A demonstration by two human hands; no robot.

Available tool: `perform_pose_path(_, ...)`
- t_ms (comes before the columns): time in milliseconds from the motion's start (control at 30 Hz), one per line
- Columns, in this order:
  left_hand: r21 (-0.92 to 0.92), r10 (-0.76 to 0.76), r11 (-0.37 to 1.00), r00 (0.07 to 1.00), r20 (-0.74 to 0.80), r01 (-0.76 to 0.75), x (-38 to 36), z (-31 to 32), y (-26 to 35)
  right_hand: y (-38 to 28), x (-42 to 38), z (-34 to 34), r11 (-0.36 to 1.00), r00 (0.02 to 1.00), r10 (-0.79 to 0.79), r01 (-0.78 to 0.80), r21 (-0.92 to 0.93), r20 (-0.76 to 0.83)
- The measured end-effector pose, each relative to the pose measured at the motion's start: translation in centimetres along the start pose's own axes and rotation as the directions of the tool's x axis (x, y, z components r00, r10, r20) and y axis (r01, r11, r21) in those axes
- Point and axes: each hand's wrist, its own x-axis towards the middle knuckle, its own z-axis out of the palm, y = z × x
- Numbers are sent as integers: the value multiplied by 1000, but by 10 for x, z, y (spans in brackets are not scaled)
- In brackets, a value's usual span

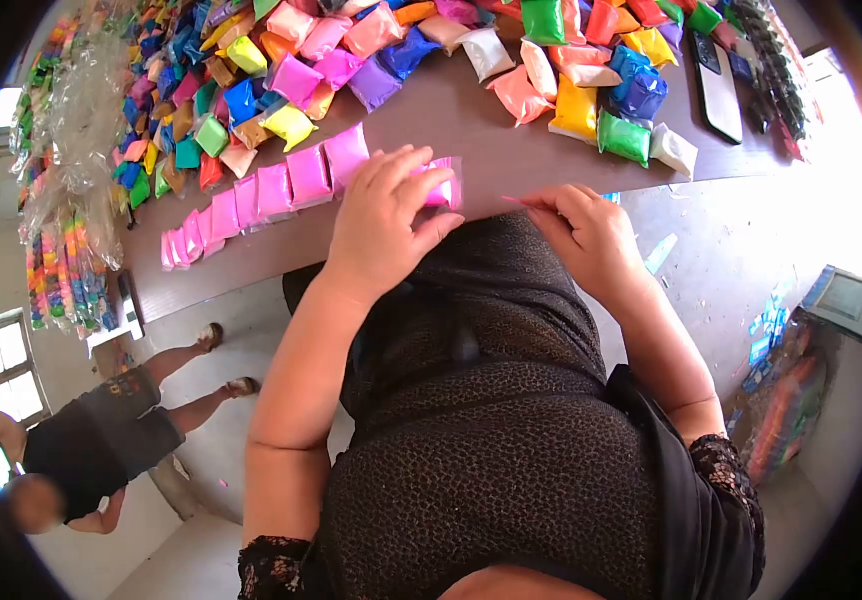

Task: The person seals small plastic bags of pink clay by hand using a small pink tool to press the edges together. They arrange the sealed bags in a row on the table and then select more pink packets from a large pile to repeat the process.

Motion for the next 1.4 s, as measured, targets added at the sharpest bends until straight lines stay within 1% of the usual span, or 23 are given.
perform_pose_path(67, 26, 2, 1000, 1000, 9, -2, -5, 8, 1, 1, 12, 5, 995, 996, -93, 93, -45, -4)
perform_pose_path(100, 28, -6, 1000, 1000, 13, 6, -7, 11, 0, 2, 18, 9, 995, 996, -93, 93, -40, 3)
perform_pose_path(167, 69, 12, 998, 999, -34, -10, -9, 17, -1, 4, 27, 19, 974, 978, -195, 185, -133, -67)
perform_pose_path(200, 67, 6, 998, 1000, -31, -4, -10, 18, -1, 4, 30, 22, 974, 979, -193, 184, -130, -61)
perform_pose_path(267, 13, -13, 1000, 998, -57, 14, -12, 19, -3, 5, 33, 28, 954, 975, -218, 201, -223, -51)
perform_pose_path(300, 13, -16, 1000, 998, -54, 17, -13, 20, -4, 5, 32, 31, 955, 975, -216, 200, -220, -49)
perform_pose_path(367, -68, -24, 998, 994, -102, 17, -15, 23, -6, 5, 29, 34, 966, 972, -213, 194, -173, -97)
perform_pose_path(400, -70, -24, 997, 995, -99, 17, -15, 23, -7, 5, 28, 35, 966, 973, -209, 191, -172, -97)
perform_pose_path(467, -108, -28, 994, 993, -115, 16, -16, 24, -8, 5, 26, 36, 970, 964, -217, 196, -141, -154)
perform_pose_path(567, -107, -16, 994, 994, -111, 4, -15, 24, -9, 7, 25, 39, 969, 955, -230, 206, -138, -189)
perform_pose_path(800, -109, -18, 994, 994, -112, 6, -15, 23, -8, 7, 27, 42, 959, 956, -235, 199, -201, -175)
perform_pose_path(900, -88, -12, 996, 994, -106, 2, -15, 23, -7, 7, 27, 44, 957, 959, -233, 196, -215, -163)
perform_pose_path(967, -34, 8, 999, 995, -98, -12, -14, 23, -6, 7, 27, 45, 941, 958, -238, 188, -280, -158)
perform_pose_path(1000, -34, 9, 999, 995, -98, -12, -14, 23, -5, 7, 28, 46, 941, 958, -238, 188, -281, -158)
perform_pose_path(1067, 87, 32, 996, 997, -66, -26, -12, 21, -2, 5, 28, 48, 923, 959, -244, 183, -340, -145)
perform_pose_path(1100, 86, 32, 996, 997, -66, -26, -11, 20, 0, 5, 28, 49, 922, 959, -244, 183, -340, -144)
perform_pose_path(1167, 176, 38, 984, 999, -24, -34, -8, 18, 4, 4, 29, 51, 897, 973, -218, 168, -409, -80)
perform_pose_path(1200, 176, 37, 984, 999, -25, -32, -7, 17, 6, 2, 29, 51, 896, 972, -220, 169, -410, -79)
perform_pose_path(1267, 223, 26, 975, 1000, -5, -24, -5, 16, 11, -2, 31, 49, 874, 984, -175, 151, -462, -10)
perform_pose_path(1400, 264, 32, 964, 999, -8, -28, -3, 18, 16, -7, 36, 46, 830, 985, -164, 165, -533, 50)
